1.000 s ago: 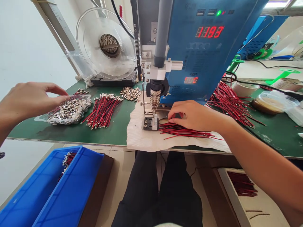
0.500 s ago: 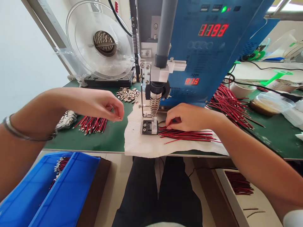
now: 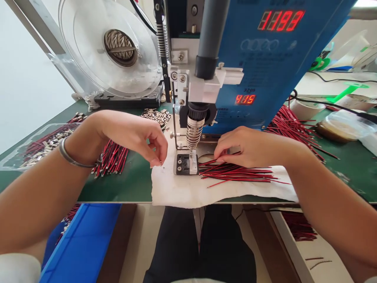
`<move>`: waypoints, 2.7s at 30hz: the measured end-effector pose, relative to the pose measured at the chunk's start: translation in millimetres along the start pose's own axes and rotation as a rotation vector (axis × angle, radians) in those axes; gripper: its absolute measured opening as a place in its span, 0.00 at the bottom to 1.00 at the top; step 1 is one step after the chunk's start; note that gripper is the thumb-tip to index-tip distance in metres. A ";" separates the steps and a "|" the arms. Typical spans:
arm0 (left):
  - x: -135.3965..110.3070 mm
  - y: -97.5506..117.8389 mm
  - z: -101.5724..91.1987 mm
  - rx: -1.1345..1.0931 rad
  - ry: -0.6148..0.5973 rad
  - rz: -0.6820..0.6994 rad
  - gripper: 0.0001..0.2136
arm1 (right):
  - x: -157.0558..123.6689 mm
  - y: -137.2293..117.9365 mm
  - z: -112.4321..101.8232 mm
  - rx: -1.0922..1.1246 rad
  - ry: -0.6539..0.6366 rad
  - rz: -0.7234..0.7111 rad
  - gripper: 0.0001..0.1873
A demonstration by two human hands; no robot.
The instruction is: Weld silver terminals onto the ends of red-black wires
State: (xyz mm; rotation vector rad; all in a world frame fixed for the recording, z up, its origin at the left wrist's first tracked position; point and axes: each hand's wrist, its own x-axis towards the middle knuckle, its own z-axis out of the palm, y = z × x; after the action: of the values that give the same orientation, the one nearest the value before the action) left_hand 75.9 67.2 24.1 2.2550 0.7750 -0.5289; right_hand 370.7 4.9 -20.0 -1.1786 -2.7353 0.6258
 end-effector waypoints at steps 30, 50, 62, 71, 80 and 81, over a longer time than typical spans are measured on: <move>22.0 -14.5 29.2 -0.521 0.044 0.281 0.04 | -19.0 0.0 -10.2 0.404 -0.135 0.134 0.15; 22.8 -7.6 35.4 -0.436 0.152 0.328 0.10 | -3.4 -10.9 14.3 0.310 0.065 0.046 0.18; 26.7 -6.2 41.3 -0.236 0.324 0.436 0.07 | 2.2 -16.3 21.2 0.177 0.194 -0.033 0.18; 29.9 -6.5 45.7 -0.223 0.375 0.447 0.08 | 5.0 -21.8 28.0 0.183 0.288 -0.019 0.16; 31.6 -8.7 48.0 -0.253 0.382 0.453 0.06 | 7.4 -18.7 25.8 0.023 0.280 -0.107 0.15; 31.6 -8.3 48.0 -0.252 0.383 0.452 0.06 | 7.5 -18.0 26.1 0.017 0.272 -0.102 0.16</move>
State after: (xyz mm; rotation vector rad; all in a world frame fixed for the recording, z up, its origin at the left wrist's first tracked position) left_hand 86.8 49.7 -30.2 2.2171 0.4509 0.2083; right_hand 346.9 -9.5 -37.0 -1.0279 -2.5361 0.4401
